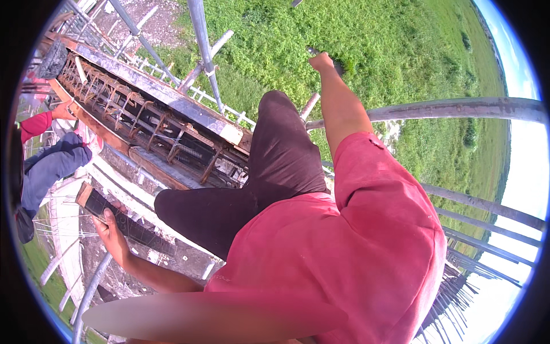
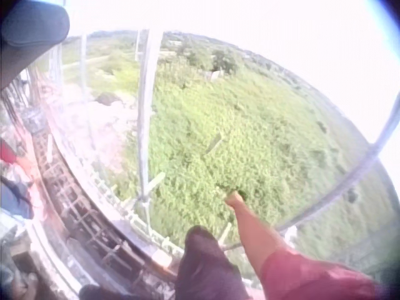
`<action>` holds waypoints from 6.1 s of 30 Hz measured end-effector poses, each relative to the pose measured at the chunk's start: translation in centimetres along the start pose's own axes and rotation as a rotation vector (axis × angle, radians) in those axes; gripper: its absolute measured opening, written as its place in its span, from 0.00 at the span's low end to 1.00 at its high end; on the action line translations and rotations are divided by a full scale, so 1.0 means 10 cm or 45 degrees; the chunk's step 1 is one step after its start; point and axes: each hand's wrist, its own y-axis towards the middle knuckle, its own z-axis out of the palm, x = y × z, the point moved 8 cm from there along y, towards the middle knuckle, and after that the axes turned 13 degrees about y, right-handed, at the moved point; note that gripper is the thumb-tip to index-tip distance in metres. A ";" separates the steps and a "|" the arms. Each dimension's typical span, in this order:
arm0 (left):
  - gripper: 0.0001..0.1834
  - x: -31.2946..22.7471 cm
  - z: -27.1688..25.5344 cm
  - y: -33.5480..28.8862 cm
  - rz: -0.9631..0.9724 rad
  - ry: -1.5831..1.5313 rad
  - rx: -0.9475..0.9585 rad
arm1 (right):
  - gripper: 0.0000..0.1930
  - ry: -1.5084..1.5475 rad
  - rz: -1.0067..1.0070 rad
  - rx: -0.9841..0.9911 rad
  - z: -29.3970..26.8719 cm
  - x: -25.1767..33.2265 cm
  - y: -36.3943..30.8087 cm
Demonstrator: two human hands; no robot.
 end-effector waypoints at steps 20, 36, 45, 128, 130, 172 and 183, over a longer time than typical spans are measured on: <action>0.34 -0.54 -0.91 -0.11 0.533 -0.370 -0.945 | 0.20 0.163 -0.078 0.160 1.37 -0.90 -0.62; 0.28 -0.48 -0.88 -0.17 0.503 -0.802 -1.276 | 0.22 0.494 -1.086 0.386 1.13 1.92 -2.65; 0.23 0.19 -0.67 -0.07 0.269 -1.135 -1.209 | 0.31 0.373 -1.427 0.862 1.05 2.77 -4.26; 0.56 2.87 1.11 2.26 -0.411 -0.240 -0.371 | 0.13 1.116 -1.023 1.231 2.41 3.69 -4.18; 0.60 2.92 1.10 2.29 -0.369 -0.223 -0.374 | 0.14 1.231 -1.188 1.413 2.21 4.16 -4.39; 0.52 2.82 1.06 2.37 -0.022 -0.313 -0.677 | 0.11 0.715 -1.485 1.452 2.59 4.82 -4.62; 0.53 2.88 1.13 2.37 -0.232 -0.399 -0.602 | 0.09 0.876 -1.397 1.514 2.68 4.76 -4.55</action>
